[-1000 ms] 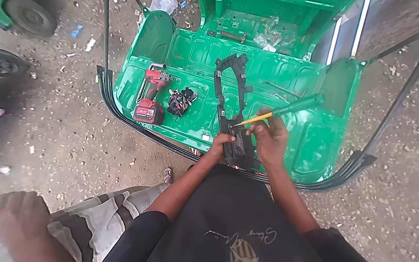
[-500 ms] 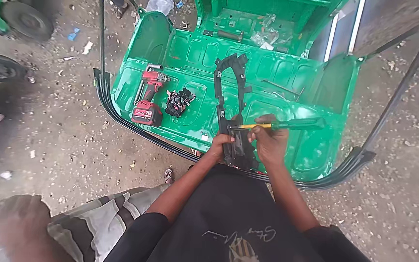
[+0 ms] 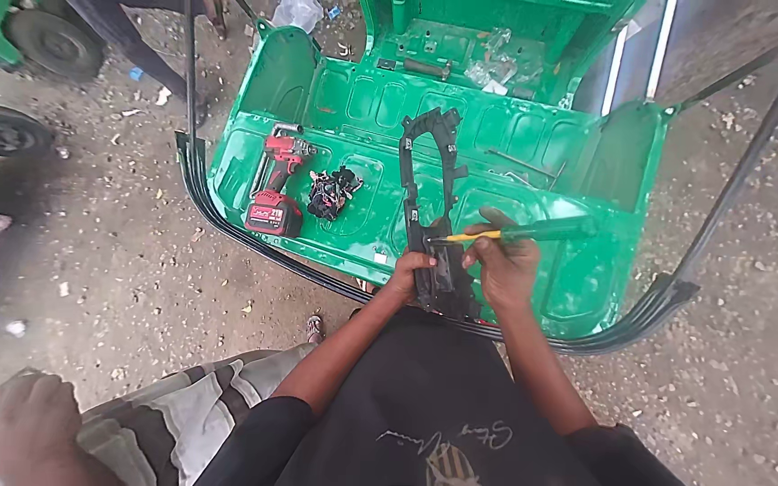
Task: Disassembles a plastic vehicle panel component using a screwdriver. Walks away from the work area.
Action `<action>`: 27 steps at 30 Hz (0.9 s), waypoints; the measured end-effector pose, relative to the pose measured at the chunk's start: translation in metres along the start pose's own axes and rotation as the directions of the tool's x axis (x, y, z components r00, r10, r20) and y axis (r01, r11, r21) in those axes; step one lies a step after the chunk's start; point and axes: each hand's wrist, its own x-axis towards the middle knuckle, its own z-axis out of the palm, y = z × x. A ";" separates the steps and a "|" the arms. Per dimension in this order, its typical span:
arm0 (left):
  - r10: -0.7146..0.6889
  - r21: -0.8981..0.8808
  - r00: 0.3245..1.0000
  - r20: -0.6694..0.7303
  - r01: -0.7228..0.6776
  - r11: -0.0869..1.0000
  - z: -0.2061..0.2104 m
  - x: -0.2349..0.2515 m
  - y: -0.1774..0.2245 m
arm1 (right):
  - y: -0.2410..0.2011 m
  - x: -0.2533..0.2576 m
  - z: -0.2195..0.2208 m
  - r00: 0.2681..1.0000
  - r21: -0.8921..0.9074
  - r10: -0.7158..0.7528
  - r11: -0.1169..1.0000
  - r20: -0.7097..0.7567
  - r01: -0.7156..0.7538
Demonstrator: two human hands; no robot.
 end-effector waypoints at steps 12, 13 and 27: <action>0.046 0.028 0.999 0.027 -0.047 0.999 0.013 0.013 -0.002 | 0.005 0.014 -0.017 0.990 -0.272 -0.105 0.954 0.097 0.128; 0.053 0.033 0.998 0.027 -0.054 0.998 0.012 0.017 0.002 | 0.006 0.019 -0.017 0.986 -0.292 -0.132 0.944 0.099 0.155; -0.100 0.236 0.994 0.035 0.089 0.968 0.021 0.065 -0.007 | 0.013 -0.009 -0.073 0.920 -0.431 0.288 0.819 -0.264 -0.380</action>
